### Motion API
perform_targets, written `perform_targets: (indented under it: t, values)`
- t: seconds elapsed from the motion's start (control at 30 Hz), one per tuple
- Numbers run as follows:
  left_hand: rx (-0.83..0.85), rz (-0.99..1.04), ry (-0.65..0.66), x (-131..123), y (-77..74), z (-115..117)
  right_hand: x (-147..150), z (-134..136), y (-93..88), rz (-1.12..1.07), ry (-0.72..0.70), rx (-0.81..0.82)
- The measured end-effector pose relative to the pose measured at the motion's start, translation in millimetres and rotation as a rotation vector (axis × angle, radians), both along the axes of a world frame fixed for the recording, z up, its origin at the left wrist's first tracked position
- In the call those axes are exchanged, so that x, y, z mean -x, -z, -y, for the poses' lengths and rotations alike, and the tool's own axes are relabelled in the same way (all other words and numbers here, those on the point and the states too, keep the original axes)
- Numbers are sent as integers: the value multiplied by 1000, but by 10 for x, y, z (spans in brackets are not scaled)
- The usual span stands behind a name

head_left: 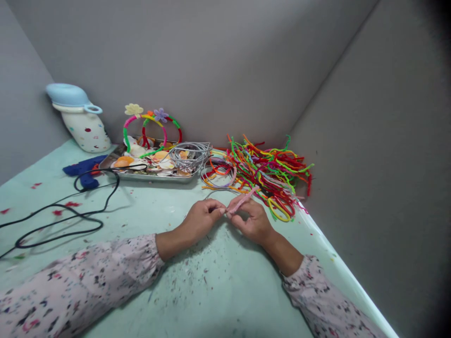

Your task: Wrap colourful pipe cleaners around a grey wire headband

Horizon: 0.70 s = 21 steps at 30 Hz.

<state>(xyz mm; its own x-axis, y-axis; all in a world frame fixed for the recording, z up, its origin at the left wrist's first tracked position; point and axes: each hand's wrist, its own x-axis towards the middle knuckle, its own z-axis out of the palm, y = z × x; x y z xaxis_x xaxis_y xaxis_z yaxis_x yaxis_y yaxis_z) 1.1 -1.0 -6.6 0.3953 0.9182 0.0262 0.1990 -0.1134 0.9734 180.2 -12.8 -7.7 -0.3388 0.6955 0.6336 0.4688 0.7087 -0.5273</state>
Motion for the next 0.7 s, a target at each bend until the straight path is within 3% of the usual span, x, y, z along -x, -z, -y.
perform_targets:
  t: [0.13,0.43,0.7]
  values:
    - [24,16,-4,0,3,-5,-26,-6,-27,88,-54,-122]
    - [64,57,-32,-13,-37,-5,-115,-33,-65,456,-23,-315]
    - [55,98,-29,-17,7,-30,-140,-48,-74,427,-66,-325]
